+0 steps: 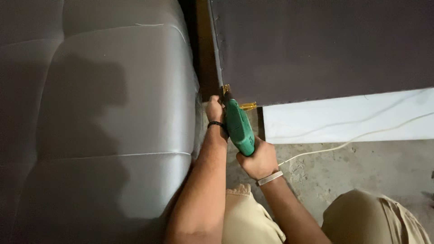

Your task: The person uses a green power drill to attach gold metal brackets to the underside of a gray upholstered furniture piece. They position each bracket, insert screws, and tighten them while kneeling on the floor.

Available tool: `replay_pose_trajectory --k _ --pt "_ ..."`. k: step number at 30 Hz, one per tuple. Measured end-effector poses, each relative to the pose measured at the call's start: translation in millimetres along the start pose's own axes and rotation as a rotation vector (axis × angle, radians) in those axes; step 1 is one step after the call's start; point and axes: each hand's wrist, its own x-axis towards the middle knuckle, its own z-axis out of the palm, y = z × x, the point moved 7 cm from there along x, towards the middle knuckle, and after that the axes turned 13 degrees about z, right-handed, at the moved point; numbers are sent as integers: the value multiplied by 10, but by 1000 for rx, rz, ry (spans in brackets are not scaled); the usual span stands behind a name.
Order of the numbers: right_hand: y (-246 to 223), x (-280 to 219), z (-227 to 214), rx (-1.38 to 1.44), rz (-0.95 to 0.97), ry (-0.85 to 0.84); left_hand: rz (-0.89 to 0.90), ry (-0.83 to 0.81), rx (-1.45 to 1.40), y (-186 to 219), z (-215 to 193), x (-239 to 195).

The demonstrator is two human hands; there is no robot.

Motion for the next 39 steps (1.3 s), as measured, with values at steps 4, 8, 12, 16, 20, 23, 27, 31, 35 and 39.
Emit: replay_pose_trajectory --k 4,8,12,16,20,23,27,31,35,39 --pt "-14 -25 19 -7 53 3 -42 -76 -51 14 43 -94" --pt "28 4 12 17 120 -27 -109 -42 3 170 92 -365" --pt "38 -3 -17 43 132 -23 -120 -27 30 360 172 -570" --pt "108 29 -9 82 227 -48 -86 -8 123 398 170 -576" --pt "101 43 28 111 184 -48 -108 10 -1 188 97 -464" --pt "120 28 51 94 146 -29 -69 -20 -104 55 89 -355" --pt "126 -58 60 124 130 -15 -23 -61 -36 90 76 -321" --pt "167 -128 43 151 190 -33 -120 -162 -143 123 204 -411" --pt "90 -160 -9 148 127 -15 -154 -249 -240 130 317 -390" --pt "36 -216 -36 20 98 10 -165 -295 -299 50 322 -260"
